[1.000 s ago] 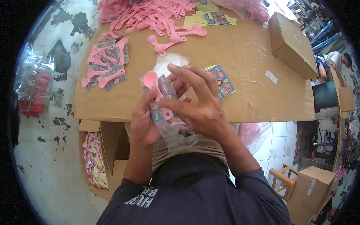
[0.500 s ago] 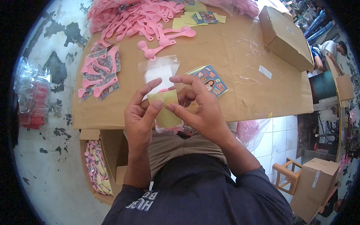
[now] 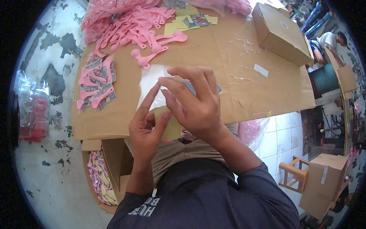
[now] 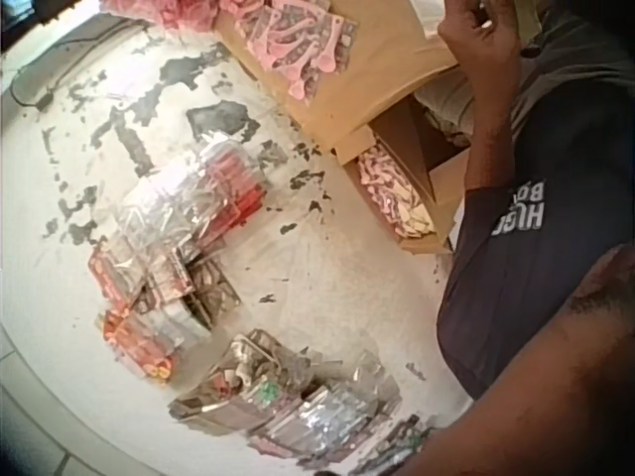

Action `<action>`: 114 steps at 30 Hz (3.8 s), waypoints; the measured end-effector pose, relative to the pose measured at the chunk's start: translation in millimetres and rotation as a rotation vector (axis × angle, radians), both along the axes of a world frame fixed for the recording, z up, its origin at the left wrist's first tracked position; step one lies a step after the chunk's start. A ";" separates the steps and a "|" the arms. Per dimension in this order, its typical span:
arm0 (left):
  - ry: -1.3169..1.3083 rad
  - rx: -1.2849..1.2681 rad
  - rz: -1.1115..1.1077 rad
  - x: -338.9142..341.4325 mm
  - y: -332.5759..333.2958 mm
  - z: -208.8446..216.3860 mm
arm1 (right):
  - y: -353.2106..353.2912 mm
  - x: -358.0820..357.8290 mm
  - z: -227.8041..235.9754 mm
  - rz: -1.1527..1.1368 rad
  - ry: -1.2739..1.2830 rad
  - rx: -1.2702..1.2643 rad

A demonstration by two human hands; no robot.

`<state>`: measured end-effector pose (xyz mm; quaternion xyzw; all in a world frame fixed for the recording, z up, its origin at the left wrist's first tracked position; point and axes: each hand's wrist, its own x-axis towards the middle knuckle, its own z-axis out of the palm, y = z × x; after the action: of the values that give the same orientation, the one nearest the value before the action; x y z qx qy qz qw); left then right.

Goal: Packaging plastic spoons and character cards into small plastic bags at a workstation.

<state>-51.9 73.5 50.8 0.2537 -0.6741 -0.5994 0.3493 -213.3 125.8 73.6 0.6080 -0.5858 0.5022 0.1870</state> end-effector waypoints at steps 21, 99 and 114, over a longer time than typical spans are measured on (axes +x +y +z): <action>-0.011 0.123 -0.121 24.1 2.1 4.5 | -1.4 -14.7 8.5 -0.049 -0.122 0.097; -0.276 -0.562 0.454 95.7 -125.5 17.2 | 28.3 -8.9 -31.4 0.301 -0.612 0.362; -1.023 -1.250 0.604 62.2 -298.4 -13.9 | 32.6 1.9 -25.8 0.324 -0.476 0.380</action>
<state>10.3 -224.9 36.9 0.4222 -0.8585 0.1880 0.2224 -211.4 158.4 47.7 0.5829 -0.5919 0.5350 -0.1535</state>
